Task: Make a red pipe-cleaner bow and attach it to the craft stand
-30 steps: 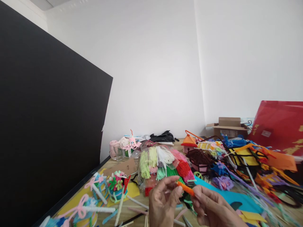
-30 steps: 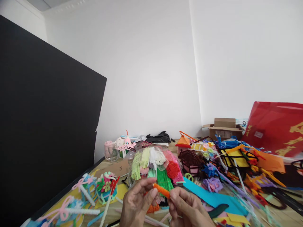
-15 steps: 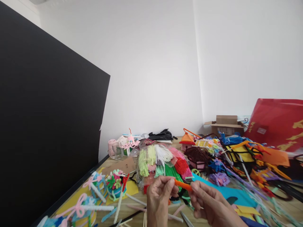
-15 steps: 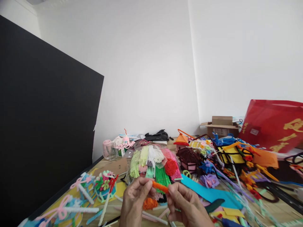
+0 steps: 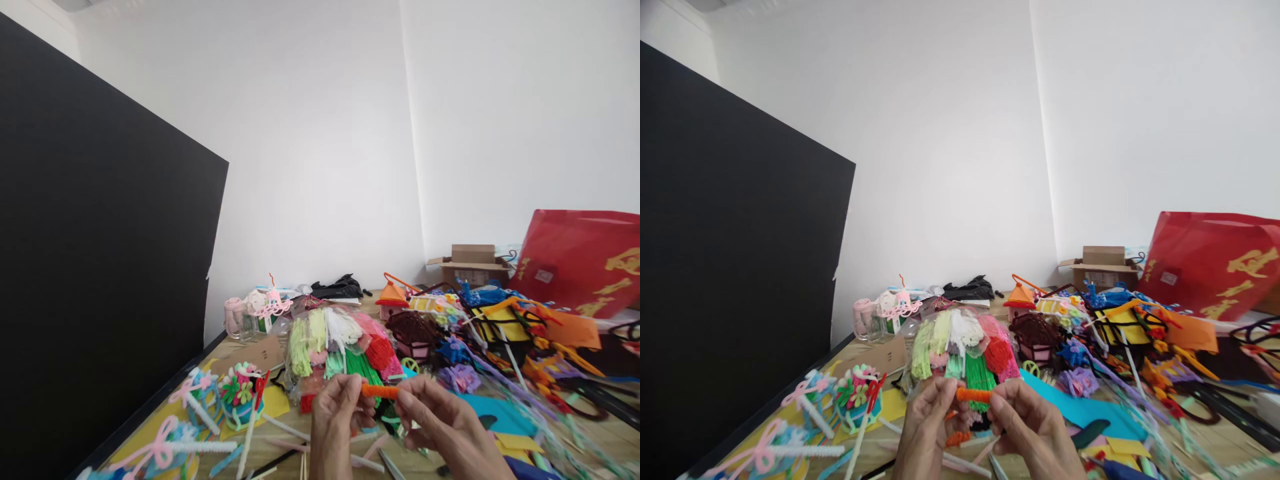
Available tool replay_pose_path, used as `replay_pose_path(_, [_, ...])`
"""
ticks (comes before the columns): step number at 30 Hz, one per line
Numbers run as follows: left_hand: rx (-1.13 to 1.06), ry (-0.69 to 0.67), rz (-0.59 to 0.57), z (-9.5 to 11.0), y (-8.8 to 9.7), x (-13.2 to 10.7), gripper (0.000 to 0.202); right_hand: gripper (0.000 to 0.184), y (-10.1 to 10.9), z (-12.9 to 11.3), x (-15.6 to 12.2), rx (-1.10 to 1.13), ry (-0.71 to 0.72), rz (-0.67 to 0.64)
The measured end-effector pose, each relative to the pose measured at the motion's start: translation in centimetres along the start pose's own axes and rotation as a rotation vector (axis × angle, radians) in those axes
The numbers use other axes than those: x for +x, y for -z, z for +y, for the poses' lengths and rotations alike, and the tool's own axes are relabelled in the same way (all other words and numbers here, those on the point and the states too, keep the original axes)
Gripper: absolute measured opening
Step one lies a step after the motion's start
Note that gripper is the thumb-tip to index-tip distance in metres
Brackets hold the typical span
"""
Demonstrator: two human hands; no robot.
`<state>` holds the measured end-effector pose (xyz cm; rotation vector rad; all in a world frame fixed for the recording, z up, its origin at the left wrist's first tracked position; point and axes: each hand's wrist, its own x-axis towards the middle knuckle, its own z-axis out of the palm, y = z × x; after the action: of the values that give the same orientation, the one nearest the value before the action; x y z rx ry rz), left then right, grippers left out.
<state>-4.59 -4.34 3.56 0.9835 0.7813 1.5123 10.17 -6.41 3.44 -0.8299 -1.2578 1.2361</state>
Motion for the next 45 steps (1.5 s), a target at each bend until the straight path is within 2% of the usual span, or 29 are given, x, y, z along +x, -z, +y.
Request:
replay_pose_path(4, [0.027,0.033,0.001,0.0,-0.1,0.0,0.045,0.033,0.2,0.3,0.2,0.010,-0.004,0.005])
replay_pose_path(10, [0.186,-0.077,-0.058,0.6,-0.2,-0.4,0.036,0.034,0.5,0.4,0.2,0.016,0.013,0.008])
replay_pose_path(13, [0.204,-0.084,-0.063,0.9,-0.1,-0.5,0.031,0.035,0.5,0.4,0.2,0.026,0.020,0.008])
replay_pose_path(23, [0.142,-0.106,-0.038,0.7,-0.3,-0.7,0.029,0.033,0.5,0.9,0.3,0.055,0.018,0.001])
replay_pose_path(29, [0.011,-0.049,-0.031,0.4,-0.3,-0.5,0.029,0.036,0.5,0.6,0.3,0.071,-0.005,0.053])
replay_pose_path(37, [-0.016,-0.013,-0.040,-0.2,-0.2,-0.1,0.027,0.036,0.0,-0.3,0.0,-0.077,0.061,0.023])
replay_pose_path(42, [-0.107,0.036,-0.045,-0.2,-0.4,0.1,0.035,0.036,0.1,-0.3,0.2,-0.077,0.078,0.068])
replay_pose_path(45, [-0.084,0.041,-0.038,-0.4,-0.4,0.2,0.039,0.034,0.5,0.2,0.5,-0.050,0.077,0.077])
